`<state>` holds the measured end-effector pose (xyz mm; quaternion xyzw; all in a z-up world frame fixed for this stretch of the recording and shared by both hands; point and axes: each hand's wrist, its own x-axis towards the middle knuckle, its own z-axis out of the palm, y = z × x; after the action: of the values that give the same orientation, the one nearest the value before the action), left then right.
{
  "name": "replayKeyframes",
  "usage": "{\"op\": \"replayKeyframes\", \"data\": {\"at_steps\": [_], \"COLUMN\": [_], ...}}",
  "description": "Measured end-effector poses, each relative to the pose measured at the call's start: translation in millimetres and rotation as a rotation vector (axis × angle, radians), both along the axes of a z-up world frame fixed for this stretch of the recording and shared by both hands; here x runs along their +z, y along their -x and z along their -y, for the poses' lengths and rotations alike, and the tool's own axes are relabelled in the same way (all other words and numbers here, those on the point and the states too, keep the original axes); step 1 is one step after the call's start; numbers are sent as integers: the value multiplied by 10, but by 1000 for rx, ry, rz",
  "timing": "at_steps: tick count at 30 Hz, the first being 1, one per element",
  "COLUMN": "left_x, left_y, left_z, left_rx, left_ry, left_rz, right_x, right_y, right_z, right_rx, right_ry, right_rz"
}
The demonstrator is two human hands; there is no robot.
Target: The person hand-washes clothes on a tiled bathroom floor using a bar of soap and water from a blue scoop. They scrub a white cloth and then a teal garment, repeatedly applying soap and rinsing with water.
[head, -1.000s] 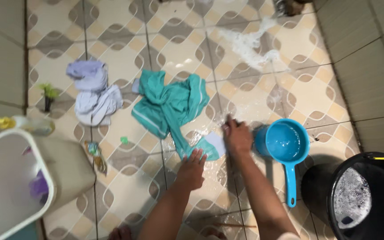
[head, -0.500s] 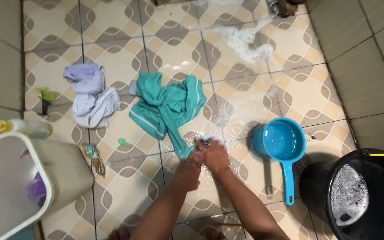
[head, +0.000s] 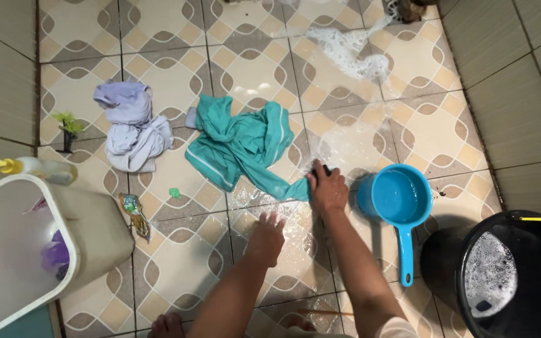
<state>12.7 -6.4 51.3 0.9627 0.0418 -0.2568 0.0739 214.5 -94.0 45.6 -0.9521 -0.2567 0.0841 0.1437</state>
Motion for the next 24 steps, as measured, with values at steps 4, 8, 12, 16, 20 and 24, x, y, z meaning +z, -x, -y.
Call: {"op": "replayKeyframes", "data": {"at_steps": [4, 8, 12, 16, 20, 24], "left_x": [-273, -437, -257, -180, -74, 2], "left_y": [-230, -170, -170, -185, -189, -268], "left_z": [-219, -268, -146, -140, -123, -217], "left_rx": [97, 23, 90, 152, 197, 164], "left_ry": [157, 157, 239, 244, 286, 289], "left_rz": [-36, 191, 283, 244, 173, 151], "right_x": [148, 153, 165, -22, 158, -49], "right_y": [466, 685, 324, 216, -98, 288], "right_z": [-160, -14, 56, -145, -30, -102], "right_rx": [16, -74, -136, 282, -94, 340], "right_ry": [-5, -480, -458, 75, 35, -363], "right_rz": [-103, -488, -225, 1, -13, 112]}}
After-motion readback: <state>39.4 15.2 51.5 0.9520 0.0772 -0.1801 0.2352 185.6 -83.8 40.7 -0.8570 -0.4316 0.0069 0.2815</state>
